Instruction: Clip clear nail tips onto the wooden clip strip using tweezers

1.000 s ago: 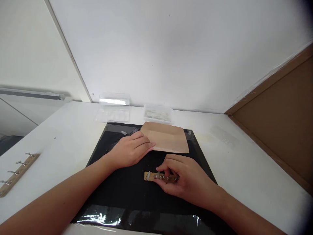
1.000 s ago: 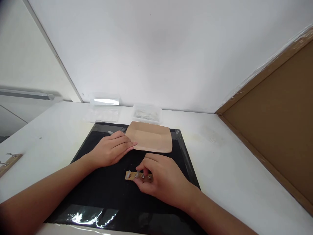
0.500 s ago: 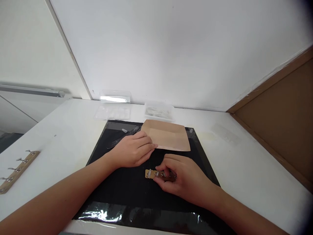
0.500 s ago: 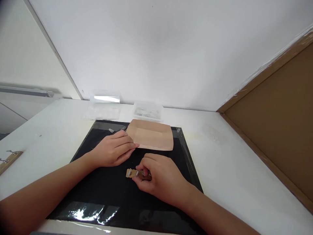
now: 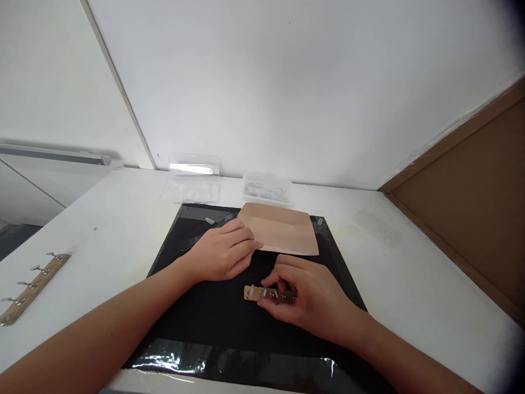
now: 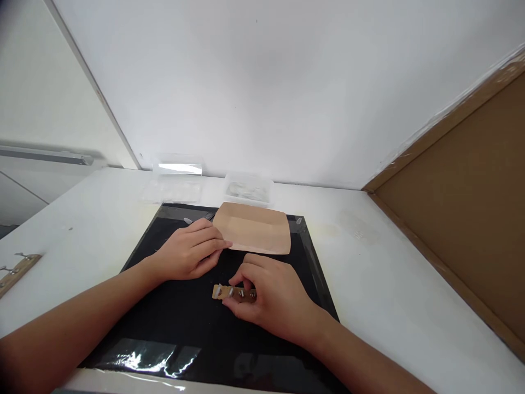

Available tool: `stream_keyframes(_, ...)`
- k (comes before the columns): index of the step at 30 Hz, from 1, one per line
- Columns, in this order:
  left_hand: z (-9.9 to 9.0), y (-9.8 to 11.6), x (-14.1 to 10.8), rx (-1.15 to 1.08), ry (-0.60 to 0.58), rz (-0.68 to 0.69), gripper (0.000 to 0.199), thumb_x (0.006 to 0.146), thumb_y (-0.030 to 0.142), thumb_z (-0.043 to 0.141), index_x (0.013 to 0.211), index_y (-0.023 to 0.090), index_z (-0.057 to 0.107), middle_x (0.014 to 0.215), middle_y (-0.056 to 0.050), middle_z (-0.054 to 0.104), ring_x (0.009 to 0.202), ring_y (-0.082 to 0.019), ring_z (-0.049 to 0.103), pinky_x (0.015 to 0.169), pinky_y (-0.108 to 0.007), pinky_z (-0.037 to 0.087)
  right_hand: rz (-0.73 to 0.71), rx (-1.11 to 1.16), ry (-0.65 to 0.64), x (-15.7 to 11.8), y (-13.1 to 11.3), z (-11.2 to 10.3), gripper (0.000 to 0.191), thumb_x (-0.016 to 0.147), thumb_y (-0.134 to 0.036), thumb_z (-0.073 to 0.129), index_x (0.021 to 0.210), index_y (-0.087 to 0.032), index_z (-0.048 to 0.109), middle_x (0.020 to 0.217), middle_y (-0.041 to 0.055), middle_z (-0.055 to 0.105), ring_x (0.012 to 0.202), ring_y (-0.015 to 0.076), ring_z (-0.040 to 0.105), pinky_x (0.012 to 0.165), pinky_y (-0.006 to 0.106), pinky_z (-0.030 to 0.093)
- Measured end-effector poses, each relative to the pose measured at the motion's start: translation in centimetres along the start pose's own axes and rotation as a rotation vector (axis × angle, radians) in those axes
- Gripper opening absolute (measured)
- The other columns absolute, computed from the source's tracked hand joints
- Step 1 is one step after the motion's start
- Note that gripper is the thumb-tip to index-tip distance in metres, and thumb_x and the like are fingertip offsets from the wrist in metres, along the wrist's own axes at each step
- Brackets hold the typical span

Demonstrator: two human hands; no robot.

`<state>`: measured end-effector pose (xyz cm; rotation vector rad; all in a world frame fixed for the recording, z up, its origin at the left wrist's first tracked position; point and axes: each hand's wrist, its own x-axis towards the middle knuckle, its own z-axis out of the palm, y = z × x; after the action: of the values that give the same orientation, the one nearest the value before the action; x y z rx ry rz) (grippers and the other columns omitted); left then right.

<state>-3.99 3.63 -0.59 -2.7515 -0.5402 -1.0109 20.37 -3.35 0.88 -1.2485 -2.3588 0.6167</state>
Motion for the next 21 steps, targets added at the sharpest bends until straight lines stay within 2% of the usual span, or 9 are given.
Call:
stream_keyframes(13,0.0,-0.1,-0.1,-0.008,-0.012,-0.003,0.022,0.096,0.012,0.058,0.116,0.013,0.067,0.095,-0.009,0.071,0.091,-0.022,0.062,0.084,-0.038,0.058,-0.054,-0.036,-0.002,-0.1,0.4,-0.4,0.031,0.075,-0.035,0.09,0.1,-0.027,0.073,0.087,-0.0029,0.068,0.073,0.013,0.064,0.062,0.025,0.044)
stream_keyframes(16,-0.1,-0.1,-0.1,-0.006,-0.013,-0.001,0.022,0.096,0.012,0.058,0.116,0.013,0.067,0.095,-0.009,0.071,0.091,-0.022,0.062,0.084,-0.038,0.058,-0.109,-0.057,-0.022,-0.2,0.5,-0.9,0.03,0.077,-0.037,0.089,0.101,-0.029,0.073,0.093,-0.0019,0.068,0.078,0.0142,0.064,0.065,0.026,0.044)
stream_keyframes(19,-0.2,-0.1,0.0,-0.004,-0.011,-0.002,0.022,0.096,0.011,0.058,0.116,0.013,0.067,0.094,-0.009,0.071,0.09,-0.022,0.061,0.083,-0.038,0.058,-0.191,-0.037,-0.038,-0.3,0.3,-1.9,0.033,0.076,-0.047,0.09,0.1,-0.029,0.074,0.097,-0.0004,0.068,0.083,0.0163,0.063,0.068,0.028,0.047)
stream_keyframes(21,-0.2,-0.1,0.0,-0.003,-0.003,0.003,0.022,0.096,0.011,0.058,0.116,0.013,0.066,0.094,-0.009,0.071,0.089,-0.021,0.061,0.083,-0.038,0.058,-0.242,-0.001,0.015,-0.3,0.2,-2.7,0.03,0.081,-0.049,0.087,0.099,-0.029,0.074,0.096,0.0009,0.068,0.085,0.0171,0.064,0.071,0.029,0.049)
